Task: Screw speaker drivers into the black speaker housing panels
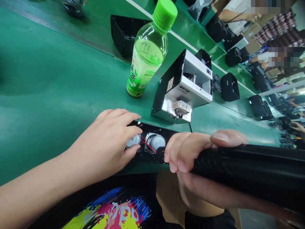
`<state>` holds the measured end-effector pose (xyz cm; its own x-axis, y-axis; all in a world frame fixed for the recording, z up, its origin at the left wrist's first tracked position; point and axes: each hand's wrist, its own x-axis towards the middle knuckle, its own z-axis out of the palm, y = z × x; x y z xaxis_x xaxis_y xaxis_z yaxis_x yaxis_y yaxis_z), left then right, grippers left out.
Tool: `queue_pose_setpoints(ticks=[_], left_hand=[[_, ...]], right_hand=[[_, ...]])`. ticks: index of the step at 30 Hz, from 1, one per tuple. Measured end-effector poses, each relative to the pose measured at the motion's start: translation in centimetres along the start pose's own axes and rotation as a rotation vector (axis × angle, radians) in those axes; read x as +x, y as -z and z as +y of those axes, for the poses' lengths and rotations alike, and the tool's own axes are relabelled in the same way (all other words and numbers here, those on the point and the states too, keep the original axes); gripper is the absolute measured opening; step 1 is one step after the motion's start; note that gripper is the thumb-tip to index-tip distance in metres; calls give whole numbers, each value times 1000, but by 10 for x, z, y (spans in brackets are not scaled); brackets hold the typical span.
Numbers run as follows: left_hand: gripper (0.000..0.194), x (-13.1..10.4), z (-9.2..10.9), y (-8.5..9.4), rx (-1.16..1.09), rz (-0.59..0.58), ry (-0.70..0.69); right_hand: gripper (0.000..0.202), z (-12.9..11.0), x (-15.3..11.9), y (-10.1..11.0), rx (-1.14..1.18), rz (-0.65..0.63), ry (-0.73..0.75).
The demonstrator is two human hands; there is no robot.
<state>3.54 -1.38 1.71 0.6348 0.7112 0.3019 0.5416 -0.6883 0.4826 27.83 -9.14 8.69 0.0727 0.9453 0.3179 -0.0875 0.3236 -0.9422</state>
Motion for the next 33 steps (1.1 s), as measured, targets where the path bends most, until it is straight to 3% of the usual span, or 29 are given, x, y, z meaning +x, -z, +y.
queue_pose_setpoints(ticks=[2,5,11,13,16,20,24,27,30,33], left_hand=[[20,0,0,-1,12,-1,5],[20,-2,1,-2,31,4,-3],[25,-7,6,-6,61,58,-40],[26,-9,5,-5,38,59,-30],[23,-15,-2,0,-24,63,-26],[21,-27,-18,10,-59,53,-42],[41,-33,-35,13,33,0,-101],[49,-29,-42,11,80,-52,-112],[45,-25,-41,8,123,-57,-114],[40,-24,-38,3,157,-41,-99]], right_hand=[[37,1,2,-2,9,3,17],[25,-2,3,-5,-36,-14,22],[40,-3,-6,-3,-186,-326,109],[42,4,-10,-4,-164,-323,158],[41,16,-11,-7,-122,-234,210],[29,21,-5,4,-118,-440,272],[24,19,1,18,-127,-525,259],[34,24,-6,12,-161,-479,279],[43,29,-20,-7,-165,-244,304],[38,18,-22,-18,-89,-27,181]])
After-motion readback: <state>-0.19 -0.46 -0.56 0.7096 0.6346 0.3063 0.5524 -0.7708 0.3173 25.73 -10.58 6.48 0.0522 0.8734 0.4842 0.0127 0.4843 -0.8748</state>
